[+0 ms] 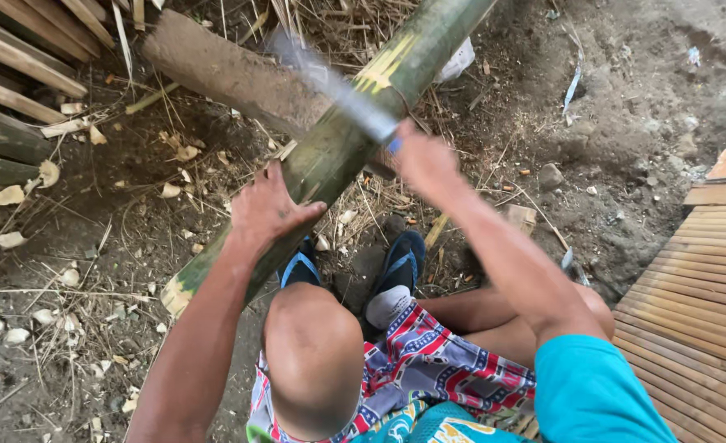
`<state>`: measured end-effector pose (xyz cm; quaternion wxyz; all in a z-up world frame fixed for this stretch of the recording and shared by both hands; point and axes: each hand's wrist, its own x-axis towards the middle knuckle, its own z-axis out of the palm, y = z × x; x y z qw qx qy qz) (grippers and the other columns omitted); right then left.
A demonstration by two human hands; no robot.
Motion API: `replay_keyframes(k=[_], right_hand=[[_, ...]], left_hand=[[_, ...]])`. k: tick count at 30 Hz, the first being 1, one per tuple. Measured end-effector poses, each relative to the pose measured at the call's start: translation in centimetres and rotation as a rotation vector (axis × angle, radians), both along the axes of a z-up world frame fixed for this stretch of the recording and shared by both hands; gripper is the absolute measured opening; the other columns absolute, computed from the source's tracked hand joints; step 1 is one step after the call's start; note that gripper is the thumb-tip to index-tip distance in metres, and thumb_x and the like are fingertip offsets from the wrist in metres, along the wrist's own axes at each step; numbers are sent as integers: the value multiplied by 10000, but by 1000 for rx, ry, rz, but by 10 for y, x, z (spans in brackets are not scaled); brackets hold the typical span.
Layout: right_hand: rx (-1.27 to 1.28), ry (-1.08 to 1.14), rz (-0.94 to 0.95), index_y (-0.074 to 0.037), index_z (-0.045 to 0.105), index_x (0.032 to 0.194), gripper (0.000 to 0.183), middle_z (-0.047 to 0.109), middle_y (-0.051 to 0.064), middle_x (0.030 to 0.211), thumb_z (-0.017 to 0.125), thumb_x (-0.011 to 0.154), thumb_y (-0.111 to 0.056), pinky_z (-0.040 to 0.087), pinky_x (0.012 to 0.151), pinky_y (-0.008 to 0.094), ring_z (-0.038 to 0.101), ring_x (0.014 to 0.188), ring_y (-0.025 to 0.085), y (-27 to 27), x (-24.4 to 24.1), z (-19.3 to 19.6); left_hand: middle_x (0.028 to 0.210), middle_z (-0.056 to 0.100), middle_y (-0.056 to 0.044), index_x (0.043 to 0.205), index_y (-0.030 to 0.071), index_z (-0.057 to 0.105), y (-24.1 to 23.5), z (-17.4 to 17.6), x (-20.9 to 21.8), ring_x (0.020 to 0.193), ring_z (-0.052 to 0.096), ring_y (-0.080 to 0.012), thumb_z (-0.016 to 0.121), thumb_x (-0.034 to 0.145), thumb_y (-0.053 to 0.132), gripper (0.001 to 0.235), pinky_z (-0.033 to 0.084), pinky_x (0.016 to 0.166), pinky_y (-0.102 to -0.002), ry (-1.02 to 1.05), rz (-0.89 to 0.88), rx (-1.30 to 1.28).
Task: The person uses a machete to shave the outer layer of a bamboo pole that is resting on a log. They repeatedly strike the bamboo to remove the green outer skin, gradually exposing the lighter inner material.
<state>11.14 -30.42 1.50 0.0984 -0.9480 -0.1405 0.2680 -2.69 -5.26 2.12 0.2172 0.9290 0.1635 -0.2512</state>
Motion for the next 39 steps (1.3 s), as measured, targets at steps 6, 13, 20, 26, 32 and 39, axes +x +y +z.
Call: replay_keyframes(k=[6,13,20,26,32,39], right_hand=[[-17,-136,271,2,525,1099,115,589,94,690,472,997,6,429,403,345,592,535,193,-5,3,-16],[-125,21,304,-24,473,1179,190,636,154,799,444,992,-28,559,496,418,669,619,275,13,-18,-3],[-65,-373,-26,-6,530,1176,251,687,194,870,511,962,-134,570,626,466,705,764,357,-29,75,-16],[-40,28,174,-65,491,1194,234,616,94,714,325,1046,-138,545,495,416,666,607,235,18,-12,-9],[321,74,-239,16,591,1072,346,598,125,707,337,1133,-211,537,463,358,590,577,235,-6,23,-24],[-62,-235,311,5,528,1131,140,654,197,865,489,996,18,573,515,449,697,687,316,-2,10,-68]], left_hand=[[1366,538,-309,1503,-2,324,0,-7,-2,1181,608,-475,765,659,752,1215,523,961,-539,-65,-7,16],[1349,563,-313,1504,-13,341,3,-5,0,1185,623,-461,747,673,783,1220,525,970,-544,-22,-23,20],[1325,578,-293,1516,30,318,6,-6,0,1151,635,-450,750,649,765,1216,527,947,-543,-54,0,-6],[1251,659,-265,1493,41,381,19,-13,9,1135,662,-441,741,648,774,1175,524,987,-528,38,-2,-53],[1248,654,-281,1457,33,423,21,-19,9,1146,652,-451,753,641,766,1146,510,988,-542,9,6,-65],[1273,657,-300,1500,-2,394,26,-21,11,1185,648,-448,731,660,806,1213,512,1033,-516,45,-16,-67]])
